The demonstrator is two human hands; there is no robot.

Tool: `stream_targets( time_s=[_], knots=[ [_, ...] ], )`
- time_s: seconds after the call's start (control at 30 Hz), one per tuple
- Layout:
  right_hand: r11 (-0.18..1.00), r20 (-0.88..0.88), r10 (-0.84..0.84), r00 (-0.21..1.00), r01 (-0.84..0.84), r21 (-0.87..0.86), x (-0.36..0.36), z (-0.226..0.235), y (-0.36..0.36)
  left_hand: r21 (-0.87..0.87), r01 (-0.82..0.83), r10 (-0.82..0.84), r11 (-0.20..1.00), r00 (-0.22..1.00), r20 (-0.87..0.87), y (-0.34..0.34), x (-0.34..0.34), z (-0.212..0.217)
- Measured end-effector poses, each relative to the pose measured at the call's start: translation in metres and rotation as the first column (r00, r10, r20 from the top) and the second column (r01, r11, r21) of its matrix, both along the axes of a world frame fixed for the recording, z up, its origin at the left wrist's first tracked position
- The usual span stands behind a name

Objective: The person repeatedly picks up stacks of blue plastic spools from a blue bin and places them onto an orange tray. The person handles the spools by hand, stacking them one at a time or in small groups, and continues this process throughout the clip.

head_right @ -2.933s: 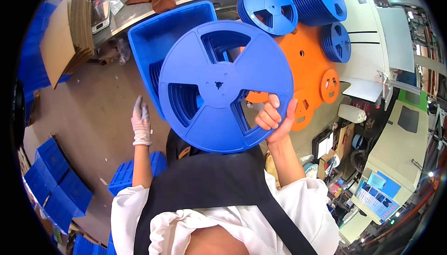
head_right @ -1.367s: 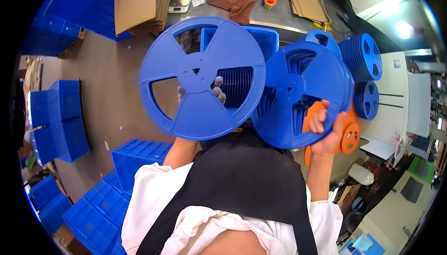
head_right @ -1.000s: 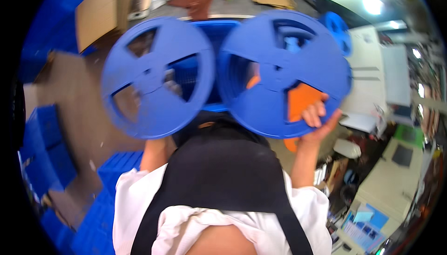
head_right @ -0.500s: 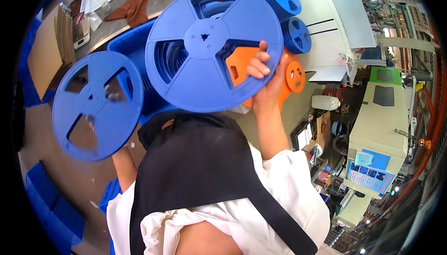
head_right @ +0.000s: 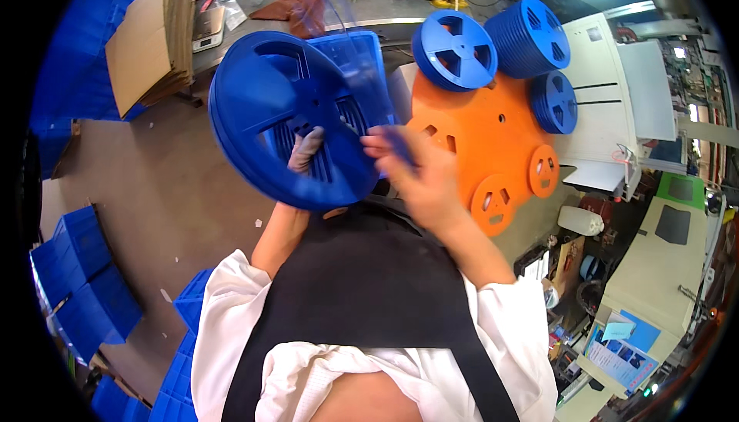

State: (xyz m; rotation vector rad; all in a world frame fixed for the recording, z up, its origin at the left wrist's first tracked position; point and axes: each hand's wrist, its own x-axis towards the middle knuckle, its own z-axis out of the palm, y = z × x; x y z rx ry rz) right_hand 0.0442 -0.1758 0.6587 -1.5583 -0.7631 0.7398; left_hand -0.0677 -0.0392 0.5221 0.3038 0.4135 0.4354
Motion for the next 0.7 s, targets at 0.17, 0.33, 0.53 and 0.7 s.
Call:
stream_targets(
  time_s=[0.17,0.33,0.53,0.7],
  knots=[
    [0.893,-0.103,-0.447,0.888,0.437,-0.105,0.039,-0.004,-0.033,-0.433,0.162,-0.008,0.886,0.942,0.336,0.018,-0.041,0.009],
    [0.787,-0.154,-0.617,0.772,0.600,-0.142,0.056,-0.036,-0.071,-0.457,0.255,0.059,0.852,0.821,0.568,0.022,-0.051,-0.008],
    [0.720,-0.419,-0.632,0.652,0.694,-0.007,0.085,-0.041,-0.128,-0.411,0.168,0.056,0.896,0.876,0.480,0.026,-0.054,0.002],
    [0.669,-0.640,-0.490,0.592,0.726,0.159,0.083,-0.043,-0.145,-0.398,0.154,0.154,0.905,0.752,0.641,0.036,-0.051,-0.002]
  ],
)
